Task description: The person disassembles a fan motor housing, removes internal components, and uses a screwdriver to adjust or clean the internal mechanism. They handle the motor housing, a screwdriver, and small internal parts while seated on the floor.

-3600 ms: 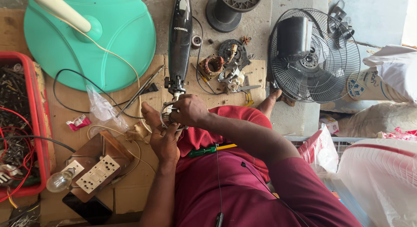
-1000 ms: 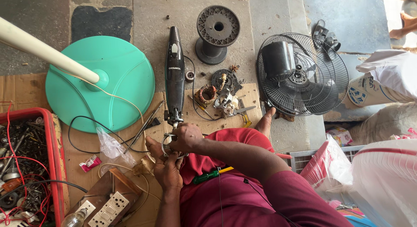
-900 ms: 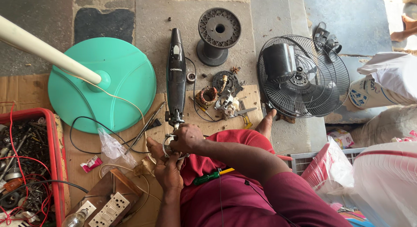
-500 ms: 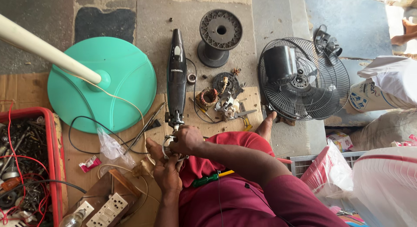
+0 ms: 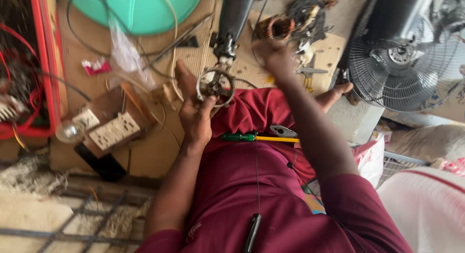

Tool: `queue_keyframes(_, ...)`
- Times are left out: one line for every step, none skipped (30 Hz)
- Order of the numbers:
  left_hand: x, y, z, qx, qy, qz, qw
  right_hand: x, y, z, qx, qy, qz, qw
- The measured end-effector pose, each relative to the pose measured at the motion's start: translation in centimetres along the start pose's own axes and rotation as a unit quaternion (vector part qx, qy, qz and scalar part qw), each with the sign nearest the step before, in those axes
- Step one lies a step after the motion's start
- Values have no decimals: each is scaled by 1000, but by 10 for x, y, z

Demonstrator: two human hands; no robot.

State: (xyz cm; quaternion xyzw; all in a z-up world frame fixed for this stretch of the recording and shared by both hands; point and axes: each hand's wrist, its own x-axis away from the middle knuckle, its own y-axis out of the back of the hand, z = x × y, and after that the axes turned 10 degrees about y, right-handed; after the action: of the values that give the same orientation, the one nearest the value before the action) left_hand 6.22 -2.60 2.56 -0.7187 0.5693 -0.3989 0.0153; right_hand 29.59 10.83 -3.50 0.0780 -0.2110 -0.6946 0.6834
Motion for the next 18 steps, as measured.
queue_keyframes(0, 1, 4, 13, 9, -6, 1000, 0, 15, -9, -33, -73, -9, 997)
queue_keyframes(-2, 3, 5, 23, 16, -7, 1000, -4, 29, -17, -66, -144, -25, 987)
queue_keyframes(-3, 3, 7, 31, 22, -29, 999, -6, 32, -25, 3, -105, -1, 994)
queue_keyframes(-4, 3, 9, 38, 29, -50, 998, -4, 30, -33, 72, -64, 21, 995)
queue_keyframes(-5, 2, 10, 45, 35, -70, 996, -5, 27, -40, 140, -23, 44, 989)
queue_keyframes(-5, 2, 9, 46, 38, -75, 995, -5, 19, -47, 156, -43, 67, 984)
queue_keyframes(-4, 1, 8, 47, 40, -80, 995, -3, 6, -54, 173, -63, 90, 979)
queue_keyframes(-4, 0, 6, 46, 42, -85, 994, -3, -9, -60, 189, -82, 113, 972)
queue_keyframes(-3, -1, 5, 46, 49, -92, 993, -3, -25, -66, 198, -44, 89, 975)
queue_keyframes(-3, -3, 2, 44, 55, -99, 993, -5, -43, -70, 205, -5, 63, 977)
queue_keyframes(-4, -4, 0, 43, 61, -106, 992, -7, -56, -74, 210, 34, 37, 976)
queue_keyframes(-6, -5, -2, 38, 51, -99, 993, -13, -68, -79, 251, -1, 23, 968)
queue_keyframes(-8, -6, -3, 34, 40, -92, 994, -21, -81, -83, 292, -35, 9, 956)
queue_keyframes(-6, -5, -2, 31, 30, -91, 995, -25, -92, -88, 332, -68, 0, 941)
queue_keyframes(-5, -3, -1, 29, 29, -89, 995, -30, -100, -94, 335, -86, -11, 938)
queue_keyframes(-5, -2, 2, 29, 28, -90, 995, -34, -105, -101, 340, -103, -20, 935)
queue_keyframes(-4, 1, 4, 28, 28, -91, 995, -37, -110, -107, 344, -120, -28, 931)
queue_keyframes(-6, 2, 6, 34, 26, -95, 995, -43, -113, -111, 334, -115, -44, 935)
